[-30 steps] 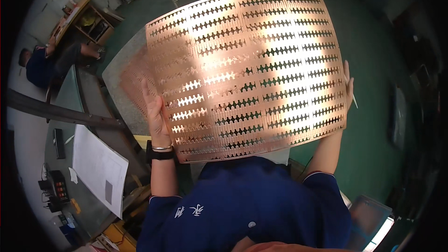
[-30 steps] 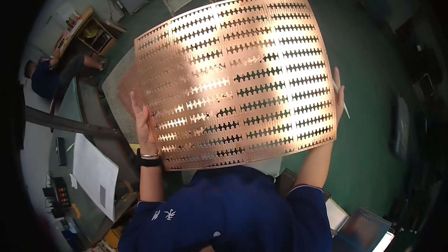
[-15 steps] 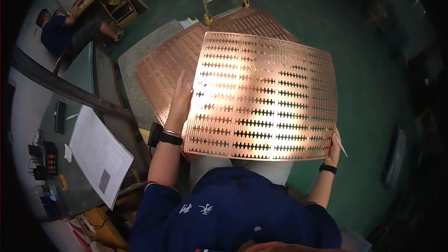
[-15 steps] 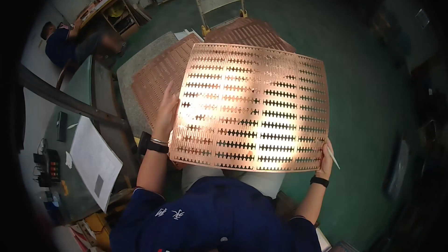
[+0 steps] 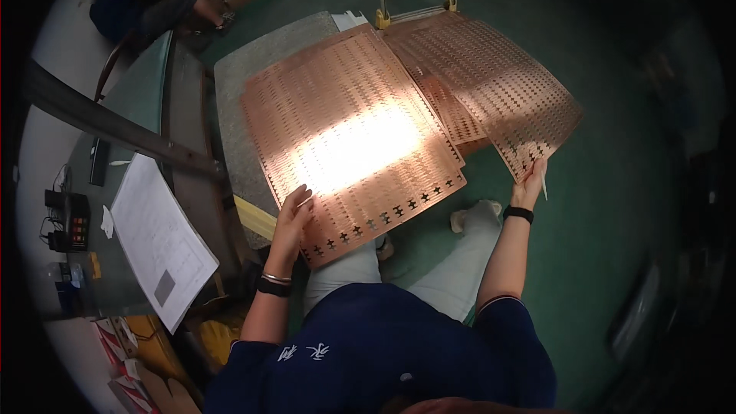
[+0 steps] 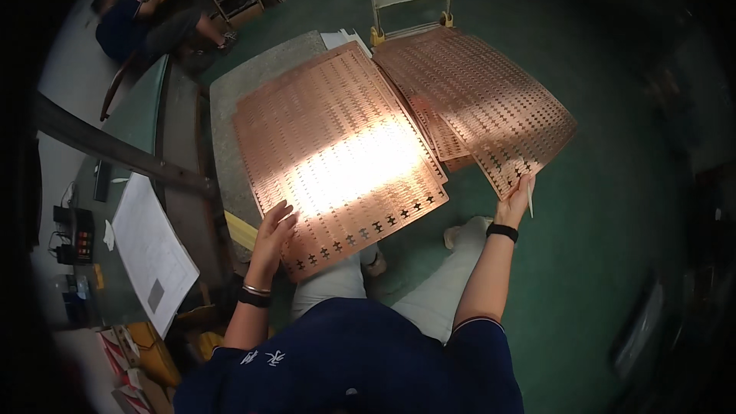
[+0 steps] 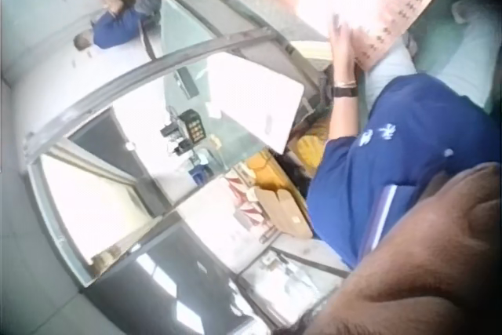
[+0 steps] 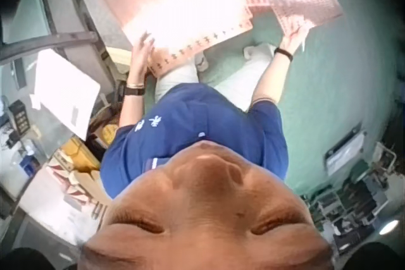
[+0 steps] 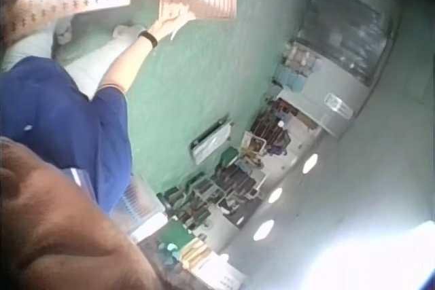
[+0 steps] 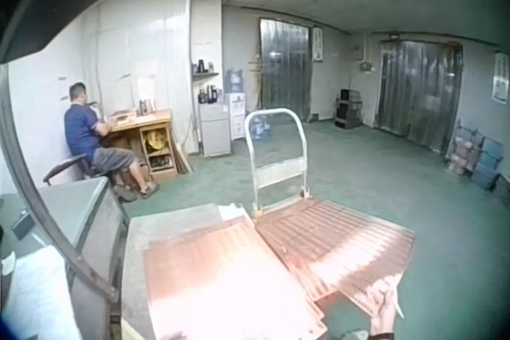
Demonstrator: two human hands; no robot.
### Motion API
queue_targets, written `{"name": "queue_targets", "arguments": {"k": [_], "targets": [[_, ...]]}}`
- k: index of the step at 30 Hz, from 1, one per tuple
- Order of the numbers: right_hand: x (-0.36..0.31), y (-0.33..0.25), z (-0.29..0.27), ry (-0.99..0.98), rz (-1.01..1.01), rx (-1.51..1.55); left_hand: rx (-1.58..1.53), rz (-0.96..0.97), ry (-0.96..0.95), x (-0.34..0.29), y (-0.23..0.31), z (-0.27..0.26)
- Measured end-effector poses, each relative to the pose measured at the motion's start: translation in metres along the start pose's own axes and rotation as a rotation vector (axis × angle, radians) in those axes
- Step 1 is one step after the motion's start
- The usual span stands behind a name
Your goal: Inspecting and cleaning copper-colored metal sheets using a small tool.
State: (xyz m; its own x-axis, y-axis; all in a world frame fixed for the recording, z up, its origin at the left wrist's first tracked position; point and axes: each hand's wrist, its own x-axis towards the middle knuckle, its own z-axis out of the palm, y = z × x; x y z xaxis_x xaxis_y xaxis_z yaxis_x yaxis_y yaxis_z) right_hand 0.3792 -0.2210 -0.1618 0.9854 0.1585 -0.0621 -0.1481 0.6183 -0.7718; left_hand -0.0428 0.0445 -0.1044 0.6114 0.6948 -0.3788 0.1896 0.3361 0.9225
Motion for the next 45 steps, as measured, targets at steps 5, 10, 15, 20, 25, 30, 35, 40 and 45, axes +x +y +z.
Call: {"name": "queue_targets", "arguments": {"k": [5,10,15,20,25,30,35,40,45], "targets": [[0.029,0.051,0.024,-0.051,0.084,0.045,0.072,0.012,0.237,-0.024,-0.042,-0.018],[-0.011,0.075,-0.014,0.169,0.460,-0.363,0.173,-0.064,0.447,-0.042,-0.069,-0.029],[-0.082,0.054,-0.015,-0.004,0.501,-0.260,-0.070,-0.303,0.312,-0.059,-0.054,-0.027],[-0.166,0.048,0.009,-0.208,0.652,-0.399,-0.076,-0.323,0.271,-0.064,-0.044,-0.027],[-0.218,0.041,0.035,-0.398,0.757,-0.230,-0.217,-0.291,0.056,-0.073,-0.019,-0.008],[-0.234,0.038,0.065,-0.364,0.667,0.019,-0.407,-0.341,-0.133,-0.082,-0.005,0.031],[-0.225,0.050,0.088,-0.191,0.402,0.121,-0.471,-0.312,-0.230,-0.079,-0.021,0.063],[-0.202,0.013,0.090,-0.284,0.289,0.056,-0.454,-0.400,-0.396,-0.073,-0.026,0.062],[-0.165,-0.025,0.027,-0.268,0.162,-0.048,-0.012,-0.270,-0.497,-0.077,0.021,0.043]]}}
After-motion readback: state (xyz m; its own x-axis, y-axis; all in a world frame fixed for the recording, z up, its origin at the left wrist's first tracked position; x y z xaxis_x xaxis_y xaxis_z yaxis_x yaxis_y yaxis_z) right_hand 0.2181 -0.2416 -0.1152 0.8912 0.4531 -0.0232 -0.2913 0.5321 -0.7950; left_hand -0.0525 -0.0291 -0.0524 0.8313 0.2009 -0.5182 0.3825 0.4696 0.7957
